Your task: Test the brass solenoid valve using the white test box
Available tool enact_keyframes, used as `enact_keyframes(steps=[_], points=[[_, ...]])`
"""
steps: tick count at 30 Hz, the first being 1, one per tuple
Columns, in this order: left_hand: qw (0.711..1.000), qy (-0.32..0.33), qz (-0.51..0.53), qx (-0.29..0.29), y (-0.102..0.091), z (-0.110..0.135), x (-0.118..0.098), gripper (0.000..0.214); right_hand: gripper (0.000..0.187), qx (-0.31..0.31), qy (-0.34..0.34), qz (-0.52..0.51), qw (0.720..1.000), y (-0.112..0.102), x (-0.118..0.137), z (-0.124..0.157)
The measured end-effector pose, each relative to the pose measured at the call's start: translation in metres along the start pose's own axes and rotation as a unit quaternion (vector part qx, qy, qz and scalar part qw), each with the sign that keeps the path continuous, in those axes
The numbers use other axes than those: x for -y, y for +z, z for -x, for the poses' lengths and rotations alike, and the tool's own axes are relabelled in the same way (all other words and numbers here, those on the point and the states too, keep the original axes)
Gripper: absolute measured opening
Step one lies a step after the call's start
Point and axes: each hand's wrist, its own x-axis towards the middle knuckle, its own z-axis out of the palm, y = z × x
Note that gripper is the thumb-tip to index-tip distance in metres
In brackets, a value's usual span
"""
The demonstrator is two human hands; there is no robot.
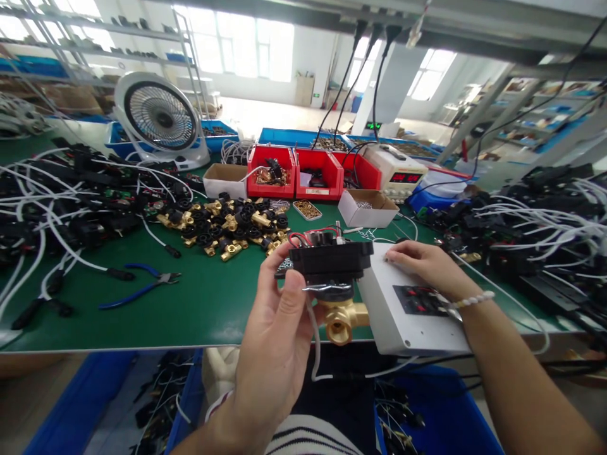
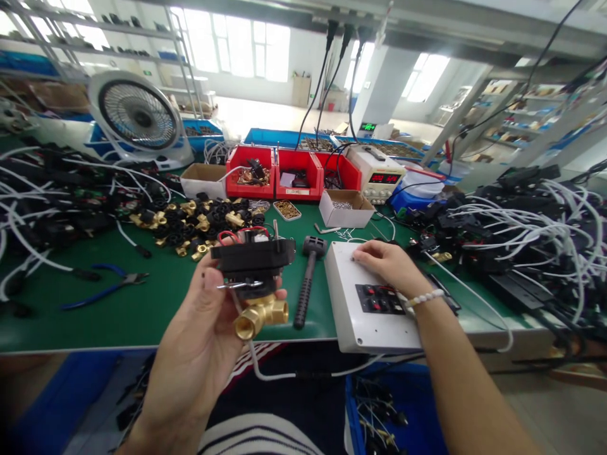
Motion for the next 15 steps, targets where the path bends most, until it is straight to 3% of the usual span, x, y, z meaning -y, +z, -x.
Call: enact_keyframes(steps=[6,10,15], points=[[1.0,-0.012,-0.009,-0.005,0.002,-0.001,-0.001,0.027,0.05,-0.037,-0.029,0.008,0.999,0.01,0.007,0.002],[0.993,-0.095,0.073,0.008,0.002,-0.005,-0.004,0.028,0.048,-0.042,-0.034,0.042,0.998,0.012,0.005,-0.002],[0.974,-0.182,0.133,0.022,0.003,-0.009,-0.008,0.051,0.051,-0.025,-0.033,0.053,0.998,0.009,0.005,-0.007]])
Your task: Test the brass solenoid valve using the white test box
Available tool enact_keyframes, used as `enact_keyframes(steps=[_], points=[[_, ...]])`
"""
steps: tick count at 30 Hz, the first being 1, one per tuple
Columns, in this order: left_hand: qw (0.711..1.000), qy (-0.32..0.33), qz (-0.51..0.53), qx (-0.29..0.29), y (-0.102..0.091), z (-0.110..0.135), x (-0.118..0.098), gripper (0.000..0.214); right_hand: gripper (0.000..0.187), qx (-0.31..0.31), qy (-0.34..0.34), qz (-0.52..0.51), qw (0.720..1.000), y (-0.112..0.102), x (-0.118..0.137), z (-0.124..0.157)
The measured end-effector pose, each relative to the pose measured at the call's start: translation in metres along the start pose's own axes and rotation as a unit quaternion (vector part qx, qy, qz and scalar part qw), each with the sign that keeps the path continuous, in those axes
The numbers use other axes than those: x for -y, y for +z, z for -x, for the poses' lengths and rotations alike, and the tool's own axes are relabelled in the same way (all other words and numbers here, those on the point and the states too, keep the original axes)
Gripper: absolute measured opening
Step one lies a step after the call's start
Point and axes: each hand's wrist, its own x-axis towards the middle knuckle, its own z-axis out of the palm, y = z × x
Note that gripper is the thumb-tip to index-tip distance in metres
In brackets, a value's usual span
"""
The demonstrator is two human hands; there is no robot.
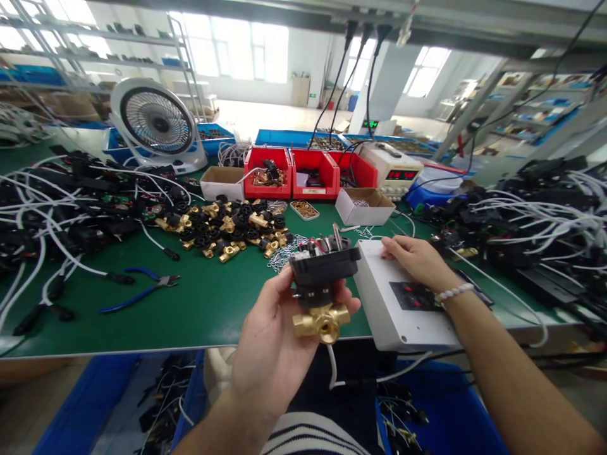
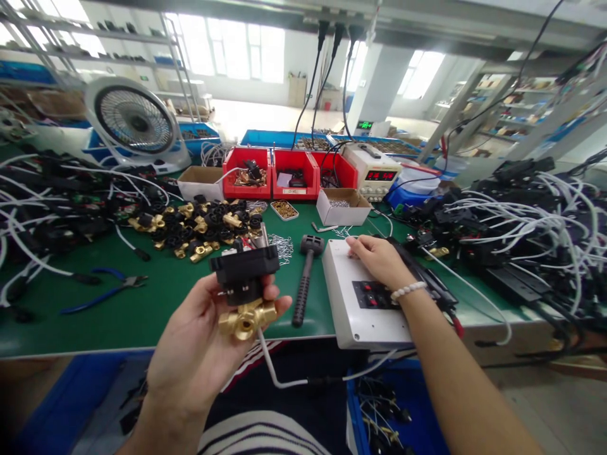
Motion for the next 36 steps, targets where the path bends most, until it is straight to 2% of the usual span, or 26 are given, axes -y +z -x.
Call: enact_keyframes(steps=[7,9,13,19,28,33,36], points=[[0.999,-0.006,0.036,0.0,0.004,0.007,-0.006,0.063,0.05,0.111,-0.019,0.004,0.994,-0.012,0.005,-0.006],[0.998,-0.011,0.055,0.019,0.002,0.008,-0.005,0.061,0.05,0.097,-0.022,0.004,0.995,-0.009,0.006,-0.006],[0.994,-0.015,0.069,0.082,-0.004,0.007,-0.003,0.031,0.05,0.031,-0.019,-0.003,0.999,-0.001,0.007,-0.003],[0.989,-0.049,0.103,0.09,-0.006,0.004,0.001,0.016,0.052,0.008,0.002,-0.009,1.0,0.0,0.008,-0.001],[0.982,-0.072,0.122,0.124,-0.007,0.002,0.006,0.024,0.047,0.002,0.007,0.0,1.0,0.0,0.01,-0.001],[0.983,-0.096,0.128,0.087,-0.008,0.004,0.005,0.035,0.052,-0.001,0.01,0.001,1.0,0.001,0.008,-0.002],[0.982,-0.116,0.124,0.088,-0.009,0.007,0.007,0.038,0.053,-0.004,0.005,0.0,1.0,0.002,0.007,-0.001]])
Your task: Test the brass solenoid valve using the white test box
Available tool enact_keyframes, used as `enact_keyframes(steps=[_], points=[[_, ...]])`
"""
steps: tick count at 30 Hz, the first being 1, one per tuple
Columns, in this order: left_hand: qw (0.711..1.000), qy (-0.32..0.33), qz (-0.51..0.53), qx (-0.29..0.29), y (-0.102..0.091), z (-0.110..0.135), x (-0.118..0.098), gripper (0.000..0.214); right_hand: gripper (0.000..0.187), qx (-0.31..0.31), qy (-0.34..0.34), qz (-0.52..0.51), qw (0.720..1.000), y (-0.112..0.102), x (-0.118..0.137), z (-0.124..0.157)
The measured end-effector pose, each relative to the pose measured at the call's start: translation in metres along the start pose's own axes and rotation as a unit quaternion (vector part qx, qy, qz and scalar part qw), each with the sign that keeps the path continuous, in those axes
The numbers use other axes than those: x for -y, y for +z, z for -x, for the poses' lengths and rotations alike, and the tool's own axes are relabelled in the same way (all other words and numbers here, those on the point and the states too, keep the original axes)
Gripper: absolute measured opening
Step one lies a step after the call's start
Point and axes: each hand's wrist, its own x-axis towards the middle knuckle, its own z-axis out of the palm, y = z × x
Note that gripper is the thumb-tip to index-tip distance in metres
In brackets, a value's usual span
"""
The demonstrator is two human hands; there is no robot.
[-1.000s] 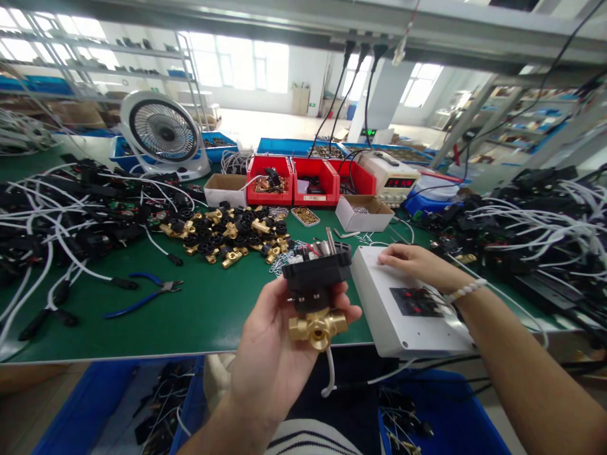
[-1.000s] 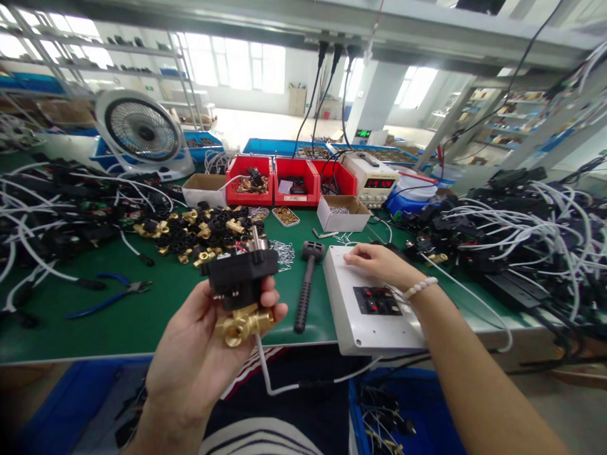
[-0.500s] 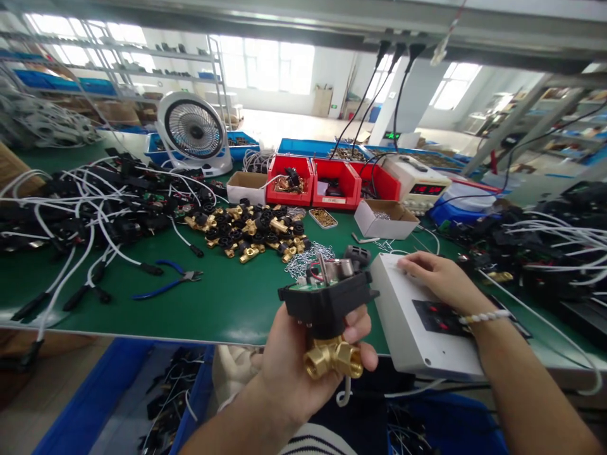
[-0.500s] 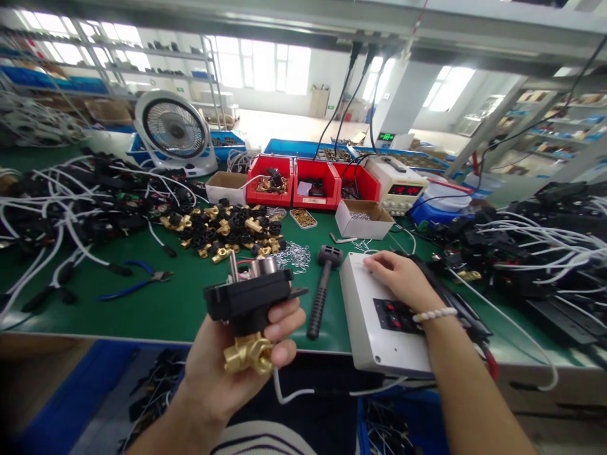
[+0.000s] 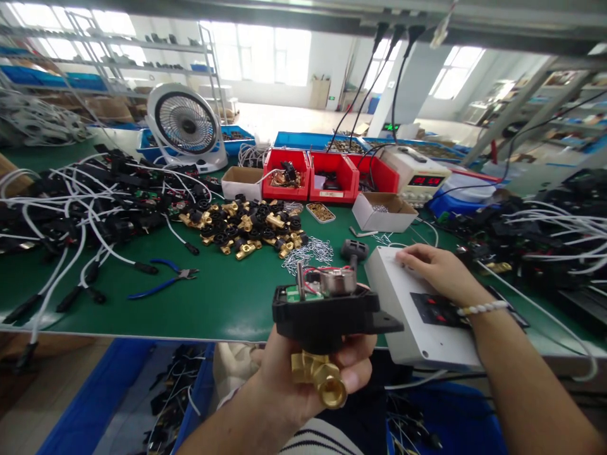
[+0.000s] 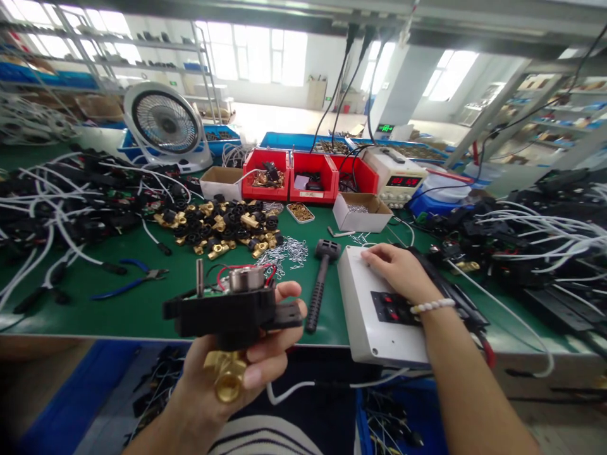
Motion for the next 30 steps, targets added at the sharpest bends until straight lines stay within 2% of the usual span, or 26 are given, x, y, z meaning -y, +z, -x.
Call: enact_keyframes(steps=[12,19,24,30], points=[[0.994,-0.064,0.087,-0.009,-0.0021,-0.0001,0.0009,0.029,0.051,0.003,-0.008,-0.018,1.0,0.0005,-0.0043,0.0005],[0.995,-0.06,0.068,-0.027,-0.0003,-0.0002,0.0029,0.029,0.05,-0.005,-0.009,-0.014,1.0,0.0001,-0.0033,0.0012],[0.996,-0.041,0.083,-0.013,0.0011,-0.0001,0.0016,0.026,0.049,-0.007,-0.001,-0.01,1.0,0.0005,-0.0009,0.0019],[0.995,-0.031,0.093,-0.029,0.0043,0.0021,0.0007,0.026,0.047,-0.004,0.006,-0.01,1.0,0.0015,-0.0015,0.0024]])
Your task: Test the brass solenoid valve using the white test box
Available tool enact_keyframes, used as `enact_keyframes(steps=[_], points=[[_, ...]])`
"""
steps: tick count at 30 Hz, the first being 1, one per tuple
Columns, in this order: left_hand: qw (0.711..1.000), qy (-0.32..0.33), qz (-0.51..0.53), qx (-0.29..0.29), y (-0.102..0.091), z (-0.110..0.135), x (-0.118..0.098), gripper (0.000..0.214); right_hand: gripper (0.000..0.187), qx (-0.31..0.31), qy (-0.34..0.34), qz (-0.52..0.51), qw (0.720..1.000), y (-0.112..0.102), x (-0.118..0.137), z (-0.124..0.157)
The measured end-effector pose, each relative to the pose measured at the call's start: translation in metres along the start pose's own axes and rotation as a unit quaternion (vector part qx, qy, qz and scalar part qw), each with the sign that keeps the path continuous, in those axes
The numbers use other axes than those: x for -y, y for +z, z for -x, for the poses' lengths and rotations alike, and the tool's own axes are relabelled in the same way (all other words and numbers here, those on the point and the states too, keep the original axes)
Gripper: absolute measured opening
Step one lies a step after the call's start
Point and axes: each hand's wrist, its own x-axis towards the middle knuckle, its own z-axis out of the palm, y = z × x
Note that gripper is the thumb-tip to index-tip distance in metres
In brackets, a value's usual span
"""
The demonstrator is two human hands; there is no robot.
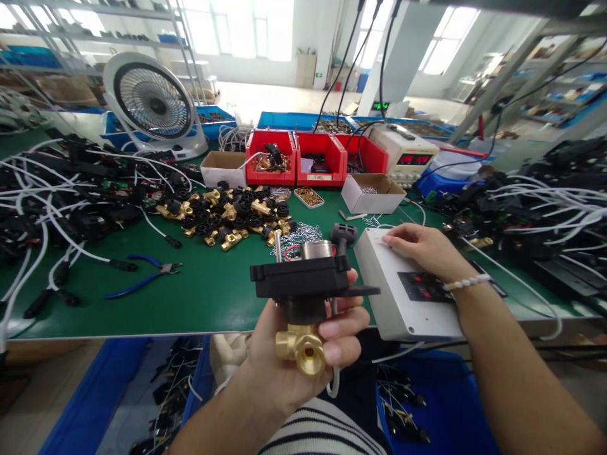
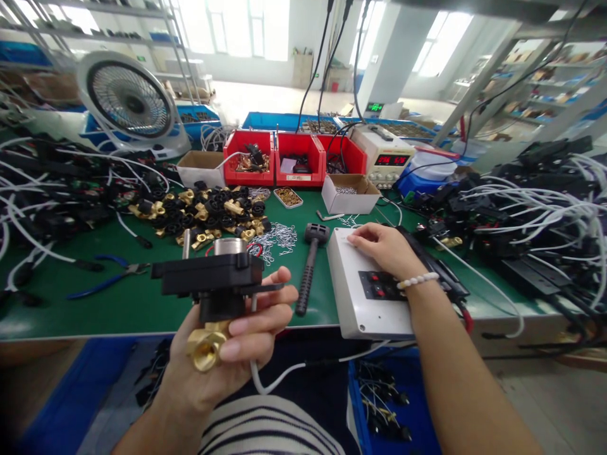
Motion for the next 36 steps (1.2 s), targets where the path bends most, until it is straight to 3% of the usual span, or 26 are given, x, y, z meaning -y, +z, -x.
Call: enact_keyframes(steps=[8,24,36], points=[[1.0,-0.007,0.022,-0.001,0.0021,-0.0011,-0.0004,0.037,0.053,-0.002,0.002,-0.003,1.0,0.0005,-0.0017,0.0002],[1.0,-0.002,0.003,0.024,-0.0013,-0.0024,0.0002,0.03,0.077,0.006,0.024,-0.012,1.0,-0.0006,0.0024,-0.0007],[1.0,-0.01,-0.011,0.019,-0.0044,-0.0032,-0.0004,0.033,0.068,0.026,0.023,-0.031,0.999,0.0002,0.001,-0.0026]])
